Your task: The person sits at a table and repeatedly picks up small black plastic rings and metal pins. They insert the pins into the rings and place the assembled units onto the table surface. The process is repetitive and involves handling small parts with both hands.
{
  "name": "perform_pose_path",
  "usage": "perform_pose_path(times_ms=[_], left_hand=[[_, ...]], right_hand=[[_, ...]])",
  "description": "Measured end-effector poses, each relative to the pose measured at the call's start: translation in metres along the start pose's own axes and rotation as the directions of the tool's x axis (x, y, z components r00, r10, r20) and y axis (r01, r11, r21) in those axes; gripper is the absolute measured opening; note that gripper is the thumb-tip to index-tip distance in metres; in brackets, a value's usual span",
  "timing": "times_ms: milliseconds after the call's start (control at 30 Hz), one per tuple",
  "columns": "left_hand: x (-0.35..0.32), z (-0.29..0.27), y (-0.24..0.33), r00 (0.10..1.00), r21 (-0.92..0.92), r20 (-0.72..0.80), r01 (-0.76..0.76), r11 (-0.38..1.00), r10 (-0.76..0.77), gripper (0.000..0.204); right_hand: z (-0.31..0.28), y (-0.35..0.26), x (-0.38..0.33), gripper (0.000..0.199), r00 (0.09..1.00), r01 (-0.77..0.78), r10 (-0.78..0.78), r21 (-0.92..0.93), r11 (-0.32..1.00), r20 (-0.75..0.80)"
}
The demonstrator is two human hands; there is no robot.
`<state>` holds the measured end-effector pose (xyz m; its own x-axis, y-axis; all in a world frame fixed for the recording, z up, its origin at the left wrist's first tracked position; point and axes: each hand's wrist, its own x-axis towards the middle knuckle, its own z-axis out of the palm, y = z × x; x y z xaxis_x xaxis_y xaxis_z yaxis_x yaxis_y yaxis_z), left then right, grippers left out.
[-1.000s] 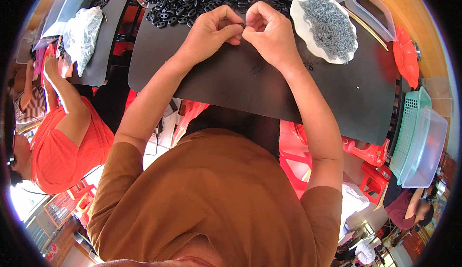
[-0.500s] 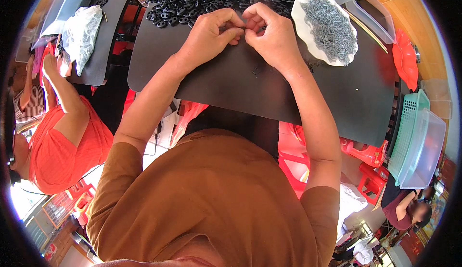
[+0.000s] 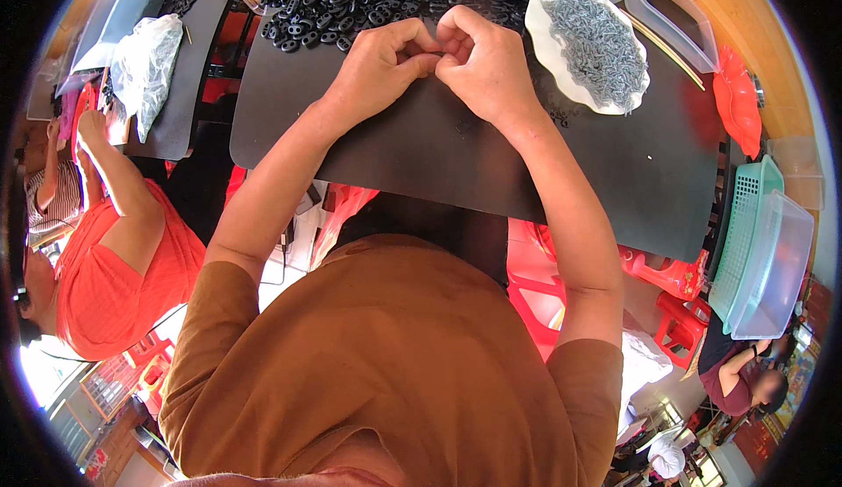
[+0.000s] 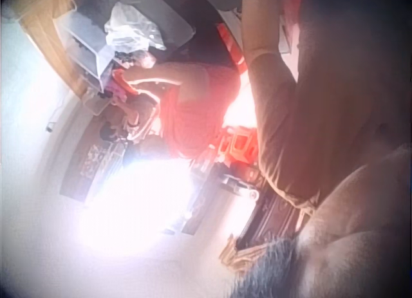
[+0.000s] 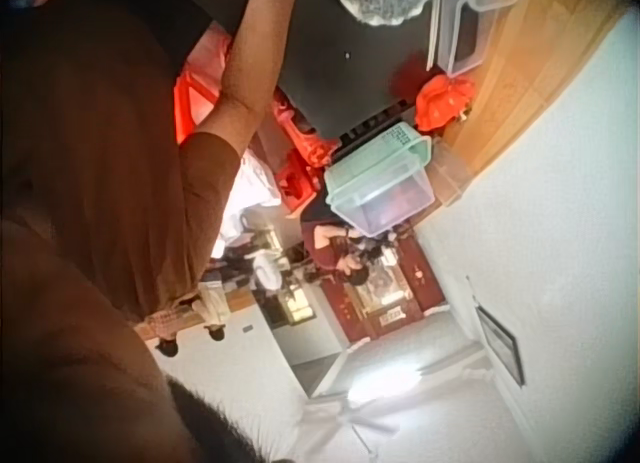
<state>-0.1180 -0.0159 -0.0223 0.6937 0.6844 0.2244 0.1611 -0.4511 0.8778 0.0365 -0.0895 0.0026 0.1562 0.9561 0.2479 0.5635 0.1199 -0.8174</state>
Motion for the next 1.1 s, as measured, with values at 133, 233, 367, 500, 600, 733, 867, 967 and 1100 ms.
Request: perform_pose_path(times_ms=[133, 233, 367, 500, 600, 733, 867, 967, 1100], left_hand=[[0.000, 0.001, 0.002, 0.998, 0.037, -0.042, -0.035, 0.999, 0.037, 0.007], [0.000, 0.002, 0.003, 0.998, 0.031, -0.054, -0.014, 0.999, 0.016, 0.007], [0.000, 0.001, 0.006, 0.998, -0.009, -0.057, 0.023, 1.000, -0.024, 0.007], [0.002, 0.000, 0.006, 0.996, -0.014, -0.034, 0.077, 0.997, -0.077, 0.007], [0.002, 0.000, 0.004, 0.997, -0.032, -0.037, 0.070, 0.997, -0.071, 0.007], [0.002, -0.003, 0.001, 0.999, -0.024, -0.035, 0.036, 0.999, -0.036, 0.008], [0.003, -0.005, 0.002, 0.998, -0.039, -0.029, 0.047, 0.998, -0.048, 0.011], [0.001, -0.005, 0.004, 0.999, -0.036, -0.045, 0.024, 0.999, -0.025, 0.012], [0.001, -0.004, 0.002, 0.999, 0.046, -0.040, -0.030, 0.998, 0.032, 0.010]], right_hand=[[-0.001, 0.006, 0.001, 0.016, 0.999, -0.031, 0.030, 0.044, 0.999, 0.016], [-0.001, 0.008, 0.001, 0.015, 0.999, -0.047, 0.046, 0.076, 0.996, 0.016], [-0.003, 0.011, 0.001, 0.014, 0.998, -0.063, 0.062, 0.122, 0.991, 0.017], [-0.003, 0.011, 0.001, 0.014, 0.997, -0.079, 0.077, 0.141, 0.987, 0.017], [-0.005, 0.012, 0.002, 0.013, 0.997, -0.074, 0.071, 0.146, 0.987, 0.023], [-0.005, 0.014, 0.001, 0.012, 0.998, -0.044, 0.038, 0.137, 0.990, 0.040], [-0.005, 0.008, 0.000, 0.012, 1.000, 0.012, -0.012, -0.001, 1.000, 0.024], [-0.005, 0.010, 0.000, 0.009, 0.993, 0.118, -0.115, -0.158, 0.980, 0.027], [-0.001, 0.006, -0.004, 0.006, 0.959, 0.266, -0.278, -0.528, 0.807, 0.058]])
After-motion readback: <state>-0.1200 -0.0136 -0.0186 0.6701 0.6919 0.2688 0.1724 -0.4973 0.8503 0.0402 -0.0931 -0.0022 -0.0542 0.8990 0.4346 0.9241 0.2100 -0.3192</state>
